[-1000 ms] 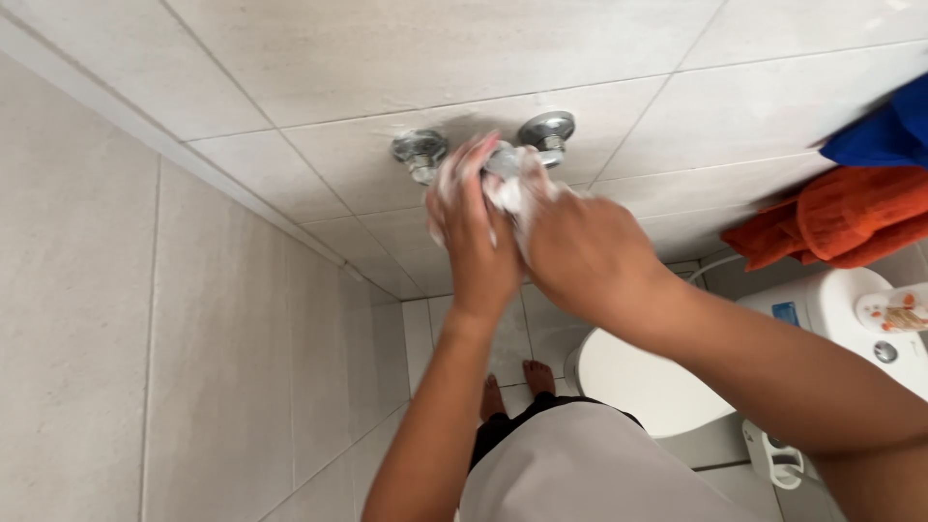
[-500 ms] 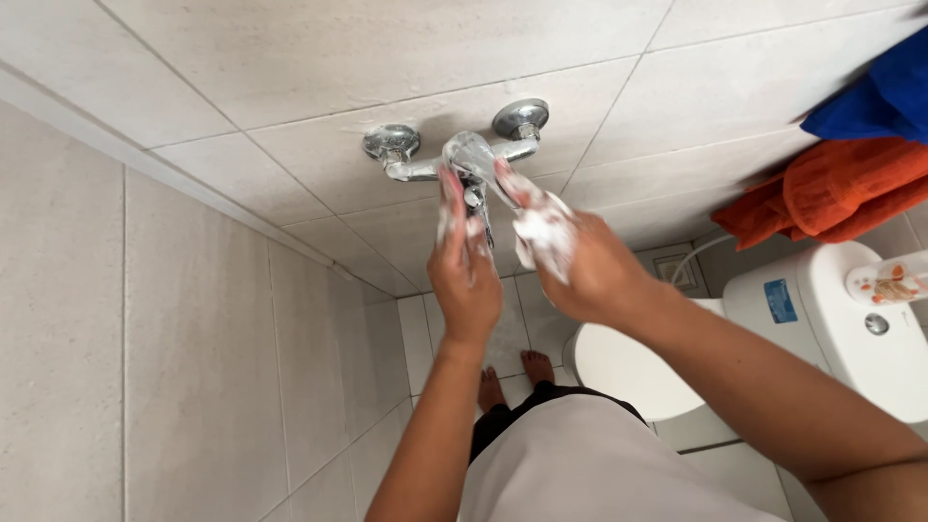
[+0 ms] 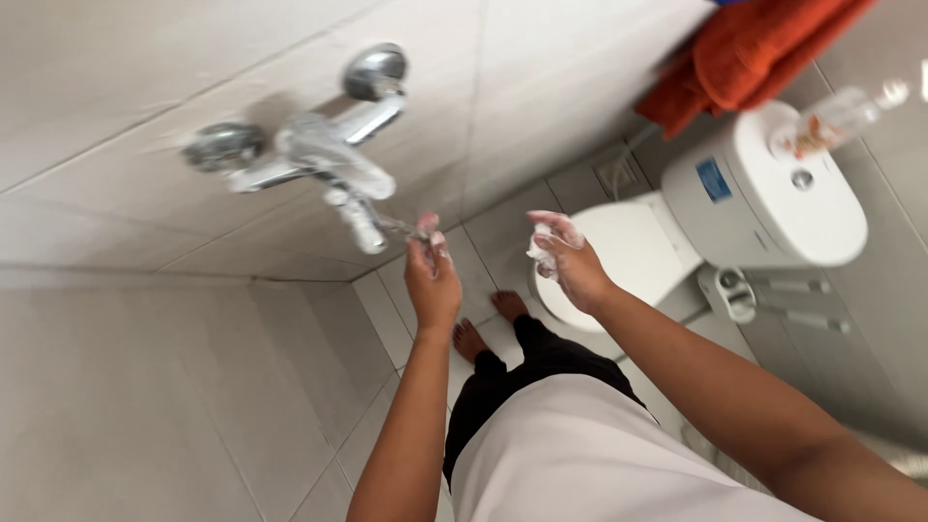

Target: Cleaning a handheld shower head and the faucet assembly using soapy water and a cloth.

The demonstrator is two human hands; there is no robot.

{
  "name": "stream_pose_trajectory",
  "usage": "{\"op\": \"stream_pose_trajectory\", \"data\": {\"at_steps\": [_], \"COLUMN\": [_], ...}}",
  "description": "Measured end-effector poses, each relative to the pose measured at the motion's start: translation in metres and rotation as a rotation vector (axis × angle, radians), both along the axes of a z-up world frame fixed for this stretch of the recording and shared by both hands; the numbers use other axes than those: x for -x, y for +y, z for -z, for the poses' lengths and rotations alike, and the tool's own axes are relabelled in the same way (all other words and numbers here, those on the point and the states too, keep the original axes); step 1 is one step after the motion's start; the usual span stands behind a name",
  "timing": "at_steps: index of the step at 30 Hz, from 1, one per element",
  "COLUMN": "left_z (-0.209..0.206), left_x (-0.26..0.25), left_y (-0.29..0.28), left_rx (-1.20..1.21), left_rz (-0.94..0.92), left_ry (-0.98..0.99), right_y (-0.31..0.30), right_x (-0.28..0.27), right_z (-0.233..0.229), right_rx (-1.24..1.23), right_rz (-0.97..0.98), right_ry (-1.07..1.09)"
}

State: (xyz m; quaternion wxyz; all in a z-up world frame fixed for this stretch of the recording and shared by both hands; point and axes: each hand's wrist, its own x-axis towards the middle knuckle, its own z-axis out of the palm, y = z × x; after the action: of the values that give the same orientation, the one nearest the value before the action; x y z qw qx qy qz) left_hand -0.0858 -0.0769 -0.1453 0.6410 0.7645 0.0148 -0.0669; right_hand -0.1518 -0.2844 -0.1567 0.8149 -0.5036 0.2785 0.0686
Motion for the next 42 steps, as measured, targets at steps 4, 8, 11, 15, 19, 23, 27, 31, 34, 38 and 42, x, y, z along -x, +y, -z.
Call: {"op": "stream_pose_trajectory", "data": {"at_steps": [4, 8, 11, 15, 19, 23, 27, 31, 34, 38, 42], "left_z": [0.073, 0.116, 0.117, 0.181, 0.186, 0.186, 0.175, 0.132, 0.103, 0.091, 0.149], "left_x": [0.019, 0.047, 0.069, 0.114, 0.143, 0.165, 0.179, 0.185, 0.194, 0.198, 0.199], "left_y": [-0.016, -0.022, -0.026, -0.042, -0.058, -0.066, -0.063, -0.050, -0.035, -0.011, 0.018], "left_rx": [-0.027, -0.238, -0.398, -0.221, -0.200, -0.121, 0.364, 0.605, 0.735, 0.796, 0.263], "left_rz": [0.134, 0.233, 0.358, 0.423, 0.411, 0.216, -0.059, -0.234, -0.279, -0.259, -0.346], "left_ry": [0.108, 0.412, 0.483, 0.439, 0.513, 0.597, 0.696, 0.699, 0.581, 0.465, 0.384], "right_y": [-0.027, -0.034, -0.033, -0.053, -0.097, -0.129, -0.134, -0.053, 0.001, 0.040, 0.061], "right_x": [0.039, 0.062, 0.078, 0.091, 0.104, 0.111, 0.126, 0.112, 0.110, 0.102, 0.085], "right_z": [0.054, 0.073, 0.097, 0.108, 0.134, 0.143, 0.231, 0.156, 0.141, 0.171, 0.123], "right_rx": [0.065, -0.033, -0.117, 0.002, 0.266, 0.410, 0.332, 0.067, -0.100, -0.374, -0.352], "right_rz": [0.081, 0.077, 0.063, 0.050, 0.041, -0.036, -0.312, -0.678, -0.678, -0.555, -0.576], "right_ry": [0.205, 0.373, 0.384, 0.391, 0.477, 0.538, 0.530, 0.703, 0.792, 0.579, 0.500]}}
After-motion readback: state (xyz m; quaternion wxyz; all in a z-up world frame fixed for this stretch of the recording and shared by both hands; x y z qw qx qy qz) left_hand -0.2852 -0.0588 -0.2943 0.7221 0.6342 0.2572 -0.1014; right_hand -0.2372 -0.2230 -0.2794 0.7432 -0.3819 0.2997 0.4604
